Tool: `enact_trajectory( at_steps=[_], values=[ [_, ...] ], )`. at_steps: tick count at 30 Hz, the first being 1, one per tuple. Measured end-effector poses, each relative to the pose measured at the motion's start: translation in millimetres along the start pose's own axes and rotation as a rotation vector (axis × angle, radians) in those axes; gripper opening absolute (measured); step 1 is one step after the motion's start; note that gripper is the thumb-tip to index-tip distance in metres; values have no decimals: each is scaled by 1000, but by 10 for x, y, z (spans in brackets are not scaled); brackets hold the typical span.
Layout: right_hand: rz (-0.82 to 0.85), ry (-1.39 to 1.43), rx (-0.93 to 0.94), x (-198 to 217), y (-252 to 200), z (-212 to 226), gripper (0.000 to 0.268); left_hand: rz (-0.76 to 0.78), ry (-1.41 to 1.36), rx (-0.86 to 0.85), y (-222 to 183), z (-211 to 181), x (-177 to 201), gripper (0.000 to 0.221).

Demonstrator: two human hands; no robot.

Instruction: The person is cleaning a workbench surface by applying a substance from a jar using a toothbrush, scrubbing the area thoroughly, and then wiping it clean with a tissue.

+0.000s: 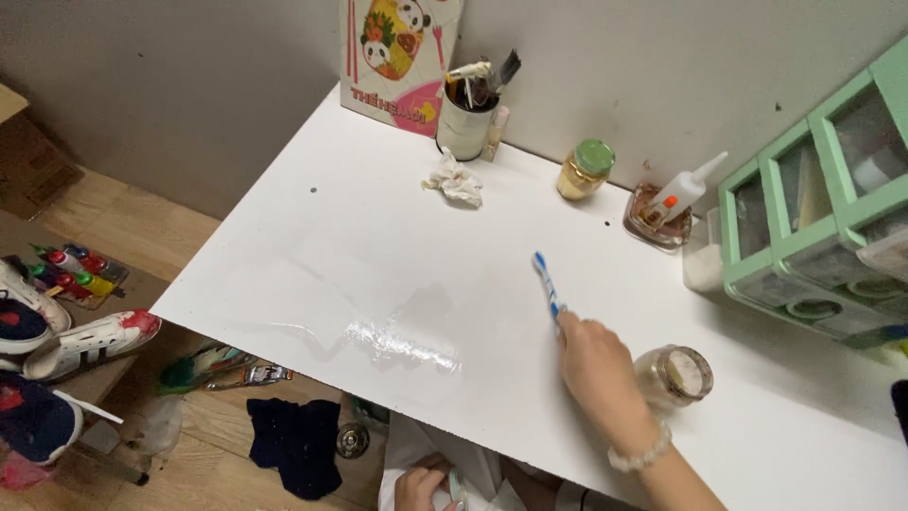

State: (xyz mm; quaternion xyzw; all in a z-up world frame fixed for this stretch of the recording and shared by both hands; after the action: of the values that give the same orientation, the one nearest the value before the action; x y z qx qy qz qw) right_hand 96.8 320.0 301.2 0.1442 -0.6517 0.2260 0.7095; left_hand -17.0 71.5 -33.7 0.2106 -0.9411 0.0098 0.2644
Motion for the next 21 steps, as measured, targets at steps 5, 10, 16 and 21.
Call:
enact_trajectory(
  at_steps=[5, 10, 16, 21],
  values=[
    [-77, -84, 30, -53, 78, -130, 20, -26, 49, -21, -149, 219, -160, 75],
    [12, -33, 70, 104, -33, 199, 24, 105, -15, 66, 5, 28, -29, 78],
    [29, 165, 170, 43, 180, 555, 23, -22, -22, -30, -22, -19, 8, 81],
    [-44, 84, 194, -118, 509, 599, 23, 10, -36, -13, -41, -156, 115, 79]
  ],
)
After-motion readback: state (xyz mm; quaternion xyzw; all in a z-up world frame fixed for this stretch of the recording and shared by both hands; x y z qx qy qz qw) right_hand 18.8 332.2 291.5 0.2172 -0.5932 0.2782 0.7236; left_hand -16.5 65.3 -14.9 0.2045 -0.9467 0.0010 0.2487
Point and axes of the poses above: each hand's wrist, its own y-axis towards the middle knuckle, its own x-axis out of the back of the hand, z = x × y, the point moved 8 cm from there along y, towards the middle knuckle, and after that the axes turned 8 degrees about x, right-handed, at the moved point
